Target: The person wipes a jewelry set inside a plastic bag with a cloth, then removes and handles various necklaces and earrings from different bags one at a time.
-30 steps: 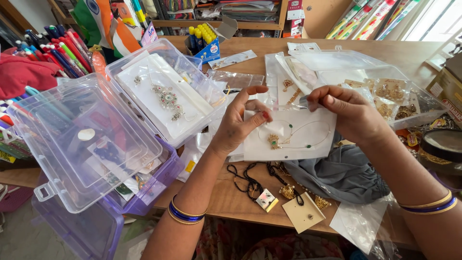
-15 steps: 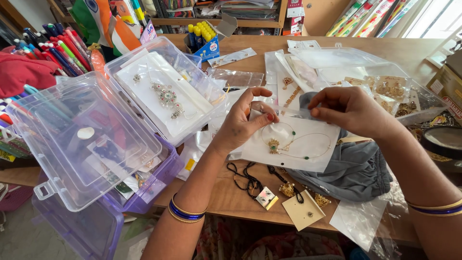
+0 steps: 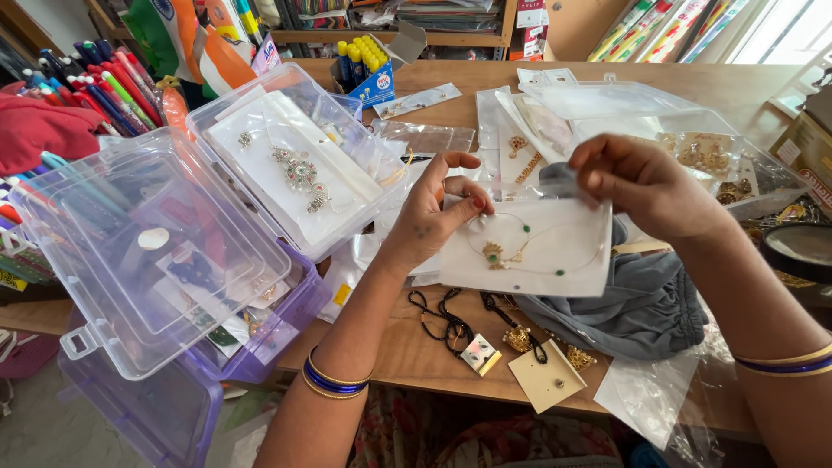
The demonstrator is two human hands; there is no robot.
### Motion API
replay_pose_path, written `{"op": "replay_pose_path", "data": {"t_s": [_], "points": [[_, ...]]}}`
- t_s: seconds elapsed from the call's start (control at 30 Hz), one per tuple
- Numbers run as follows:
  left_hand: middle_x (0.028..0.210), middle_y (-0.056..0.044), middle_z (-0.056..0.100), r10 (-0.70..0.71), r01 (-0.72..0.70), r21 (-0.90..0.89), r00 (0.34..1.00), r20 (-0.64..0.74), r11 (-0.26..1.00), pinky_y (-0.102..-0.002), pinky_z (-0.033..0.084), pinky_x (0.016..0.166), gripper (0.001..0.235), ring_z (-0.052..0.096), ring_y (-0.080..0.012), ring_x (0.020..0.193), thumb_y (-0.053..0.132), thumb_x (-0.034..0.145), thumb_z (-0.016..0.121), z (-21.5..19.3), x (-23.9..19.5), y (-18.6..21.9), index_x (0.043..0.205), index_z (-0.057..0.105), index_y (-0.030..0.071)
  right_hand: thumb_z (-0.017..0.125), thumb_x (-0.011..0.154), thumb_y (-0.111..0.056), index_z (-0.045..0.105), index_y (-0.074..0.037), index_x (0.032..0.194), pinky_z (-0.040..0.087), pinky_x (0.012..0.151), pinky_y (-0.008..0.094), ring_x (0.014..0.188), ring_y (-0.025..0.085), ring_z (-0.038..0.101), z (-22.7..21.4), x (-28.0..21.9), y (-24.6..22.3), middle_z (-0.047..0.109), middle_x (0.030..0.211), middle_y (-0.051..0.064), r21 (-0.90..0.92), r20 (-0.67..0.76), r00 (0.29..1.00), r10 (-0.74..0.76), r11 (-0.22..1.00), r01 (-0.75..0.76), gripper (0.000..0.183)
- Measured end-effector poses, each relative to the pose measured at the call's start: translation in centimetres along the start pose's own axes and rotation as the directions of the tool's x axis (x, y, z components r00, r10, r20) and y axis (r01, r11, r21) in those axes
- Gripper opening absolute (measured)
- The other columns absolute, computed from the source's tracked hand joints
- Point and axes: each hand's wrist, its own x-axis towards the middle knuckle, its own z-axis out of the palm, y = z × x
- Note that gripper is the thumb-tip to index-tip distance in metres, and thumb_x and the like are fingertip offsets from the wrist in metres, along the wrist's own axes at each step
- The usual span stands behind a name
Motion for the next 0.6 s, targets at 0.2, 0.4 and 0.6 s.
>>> {"op": "replay_pose_path", "data": {"t_s": [0.2, 0.4, 0.6], "points": [[0.093, -0.007, 0.075, -0.031, 0.033, 0.090, 0.999, -0.026, 0.995, -0.029, 0.055, 0.092, 0.036, 0.070, -0.0119, 0.095, 0.005, 0.099, 0.064, 0.2, 0.2, -0.2, 0.130, 0.046, 0.002, 0.064, 0.104, -0.009, 0.057, -0.001, 0.118, 0.053, 0.084, 0.024, 0.092, 0.007, 0.063, 1.2, -0.4, 0.7, 0.067, 0.101, 0.001, -0.371, -0.325, 0.927, -0.189, 0.927, 0.059, 0.018], [0.098, -0.007, 0.074, 0.005, 0.002, 0.098, 0.998, -0.070, 0.995, -0.026, 0.055, 0.093, 0.037, 0.070, -0.0117, 0.098, 0.004, 0.098, 0.068, 0.1, 0.2, -0.4, 0.130, 0.050, 0.002, 0.067, 0.100, -0.009, 0.064, 0.000, 0.119, 0.052, 0.089, 0.022, 0.097, 0.006, 0.062, 0.5, 0.6, 0.8, 0.067, 0.104, 0.001, -0.102, -0.282, 0.958, 0.052, 0.991, -0.084, 0.021], [0.113, -0.003, 0.070, 0.132, -0.123, 0.093, 0.987, -0.091, 0.988, -0.022, 0.056, 0.092, 0.035, 0.067, -0.0097, 0.106, 0.003, 0.100, 0.069, 0.4, 0.3, -0.9, 0.131, 0.054, 0.003, 0.067, 0.099, -0.010, 0.070, 0.001, 0.115, 0.052, 0.078, 0.023, 0.088, 0.007, 0.062, 1.7, 1.4, 1.6, 0.069, 0.102, 0.003, -0.182, -0.426, 0.883, 0.195, 0.938, -0.295, 0.020]]}}
